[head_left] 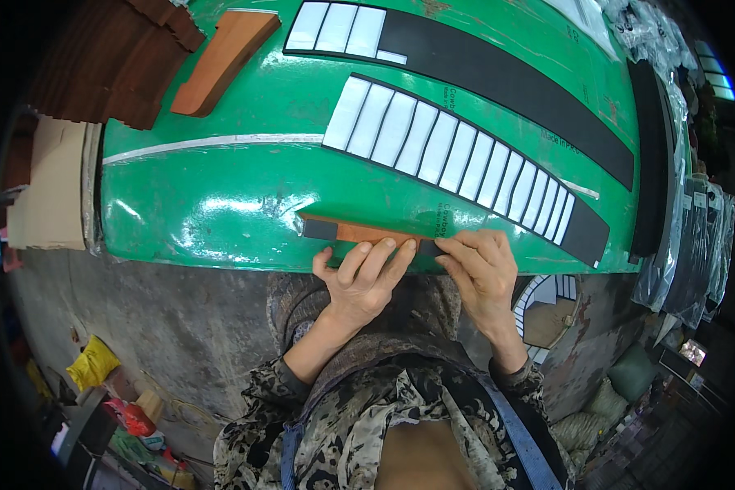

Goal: Applying white adhesive labels to small brown wooden blocks on a workbench in a factory setting.

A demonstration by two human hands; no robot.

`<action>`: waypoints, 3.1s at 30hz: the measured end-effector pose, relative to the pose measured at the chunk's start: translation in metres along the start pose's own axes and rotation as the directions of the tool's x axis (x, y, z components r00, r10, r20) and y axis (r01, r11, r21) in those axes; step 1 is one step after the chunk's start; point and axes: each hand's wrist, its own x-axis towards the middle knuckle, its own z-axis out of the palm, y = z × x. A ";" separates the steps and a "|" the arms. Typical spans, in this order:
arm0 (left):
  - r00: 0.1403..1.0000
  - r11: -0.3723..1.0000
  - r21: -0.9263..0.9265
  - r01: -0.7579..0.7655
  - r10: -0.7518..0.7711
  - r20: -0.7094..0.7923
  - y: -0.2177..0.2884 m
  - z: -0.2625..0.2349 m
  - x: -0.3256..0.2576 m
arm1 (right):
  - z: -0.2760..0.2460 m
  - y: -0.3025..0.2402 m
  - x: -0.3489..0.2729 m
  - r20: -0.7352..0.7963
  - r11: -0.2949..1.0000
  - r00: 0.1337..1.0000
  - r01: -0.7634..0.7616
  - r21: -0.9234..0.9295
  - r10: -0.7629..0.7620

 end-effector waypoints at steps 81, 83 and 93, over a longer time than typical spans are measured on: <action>0.856 0.856 0.138 0.498 -0.511 0.080 -0.195 -0.065 0.111 | -0.081 0.099 0.306 -0.186 0.613 0.913 -0.084 0.786 0.363; 0.840 0.847 0.083 0.526 -0.532 0.106 -0.204 -0.057 0.114 | -0.081 0.116 0.366 -0.181 0.636 0.906 -0.115 0.763 0.382; 0.752 0.775 0.043 0.631 -0.624 0.211 -0.235 -0.050 0.115 | 0.005 0.259 0.552 -0.222 0.841 0.845 -0.385 0.381 0.487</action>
